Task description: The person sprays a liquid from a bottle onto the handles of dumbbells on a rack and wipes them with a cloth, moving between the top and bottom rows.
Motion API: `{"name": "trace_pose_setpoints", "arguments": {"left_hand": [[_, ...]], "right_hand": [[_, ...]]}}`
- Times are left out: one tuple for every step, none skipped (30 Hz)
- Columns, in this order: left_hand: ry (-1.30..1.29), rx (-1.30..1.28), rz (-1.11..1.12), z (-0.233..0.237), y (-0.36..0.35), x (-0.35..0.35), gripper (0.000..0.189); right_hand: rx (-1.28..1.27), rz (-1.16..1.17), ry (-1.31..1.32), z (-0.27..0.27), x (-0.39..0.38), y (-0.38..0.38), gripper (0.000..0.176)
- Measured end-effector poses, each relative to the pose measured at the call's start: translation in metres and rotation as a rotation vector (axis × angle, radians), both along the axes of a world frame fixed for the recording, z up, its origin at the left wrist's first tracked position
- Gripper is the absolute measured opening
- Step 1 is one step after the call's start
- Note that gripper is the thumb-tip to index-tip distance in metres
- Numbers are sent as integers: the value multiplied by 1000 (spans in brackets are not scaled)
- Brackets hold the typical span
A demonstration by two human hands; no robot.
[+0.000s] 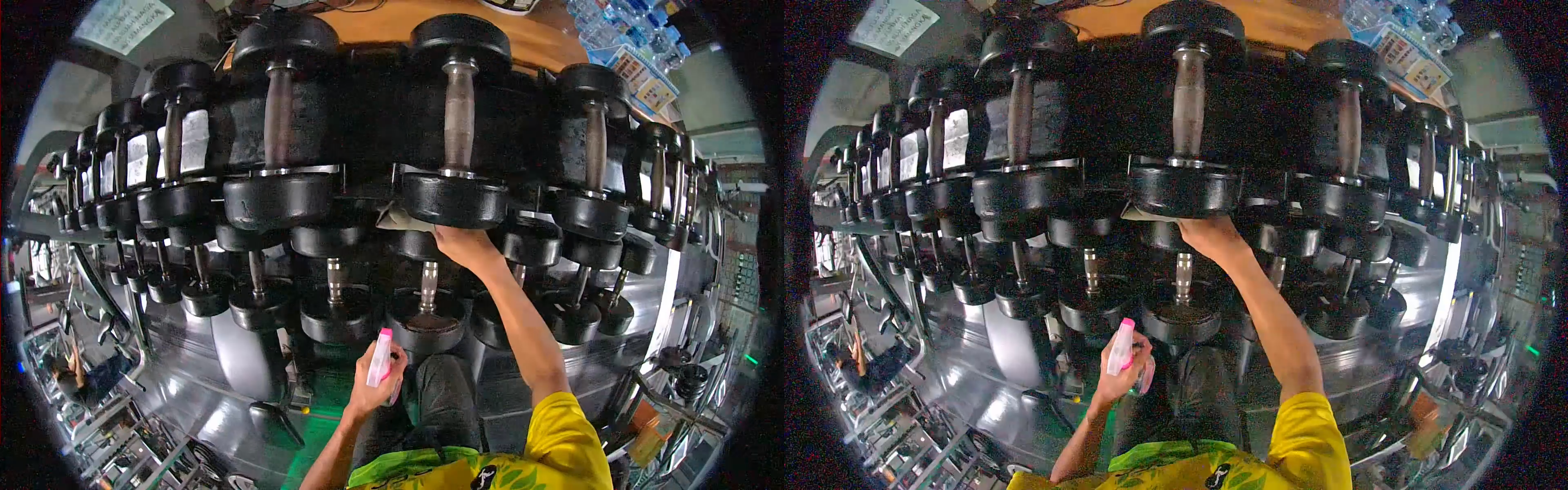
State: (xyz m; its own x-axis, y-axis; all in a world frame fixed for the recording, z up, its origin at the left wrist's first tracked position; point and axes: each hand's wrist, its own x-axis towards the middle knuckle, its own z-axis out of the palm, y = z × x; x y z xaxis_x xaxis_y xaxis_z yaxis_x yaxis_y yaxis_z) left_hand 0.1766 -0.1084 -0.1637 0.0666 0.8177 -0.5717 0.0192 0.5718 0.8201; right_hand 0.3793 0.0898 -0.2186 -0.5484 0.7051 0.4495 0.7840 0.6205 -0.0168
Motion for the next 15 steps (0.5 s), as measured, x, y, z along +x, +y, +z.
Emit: {"name": "trace_pose_setpoints", "arguments": {"left_hand": [[-15, -12, 3, 5, 2, 0, 11], [-14, -8, -5, 8, 4, -2, 11], [-11, 14, -11, 10, 6, -4, 10], [-10, 35, -18, 12, 7, -5, 10], [-16, 35, -28, 12, 7, -7, 10], [-34, 32, -9, 11, 7, -9, 10], [-53, 28, 8, 9, 8, -11, 10], [-62, 32, -4, 7, 7, -13, 10], [-86, 40, 2, 4, 6, -15, 10], [-106, 47, 6, 3, 6, -17, 10], [-107, 13, 1, 6, 8, -19, 11], [-110, 13, -16, 6, 8, -20, 11], [-110, 18, -36, 6, 9, -21, 11], [-109, 27, -59, 5, 10, -22, 12], [-109, 29, -84, 7, 12, -23, 12]], "right_hand": [[-153, -48, -9, -5, 2, -5, 16], [-305, -95, -18, -7, 5, -9, 15], [-302, -103, -16, -4, 8, -19, 15], [-476, -149, -49, 1, 11, -33, 17], [-650, -197, -83, 5, 16, -46, 19], [-420, -88, 87, -10, 24, -56, 10], [-331, -74, 225, -13, 26, -68, 13], [-238, -59, 363, -15, 28, -81, 16], [-229, -70, 358, -21, 30, -102, 16], [-356, -272, 479, -31, 34, -128, 14], [-484, -479, 602, -41, 35, -144, 12], [-477, -495, 604, -48, 33, -147, 12], [-641, -758, 719, -56, 30, -150, 13], [-799, -1024, 836, -65, 28, -152, 14], [-840, -1015, 895, -100, 30, -158, 18]]}}
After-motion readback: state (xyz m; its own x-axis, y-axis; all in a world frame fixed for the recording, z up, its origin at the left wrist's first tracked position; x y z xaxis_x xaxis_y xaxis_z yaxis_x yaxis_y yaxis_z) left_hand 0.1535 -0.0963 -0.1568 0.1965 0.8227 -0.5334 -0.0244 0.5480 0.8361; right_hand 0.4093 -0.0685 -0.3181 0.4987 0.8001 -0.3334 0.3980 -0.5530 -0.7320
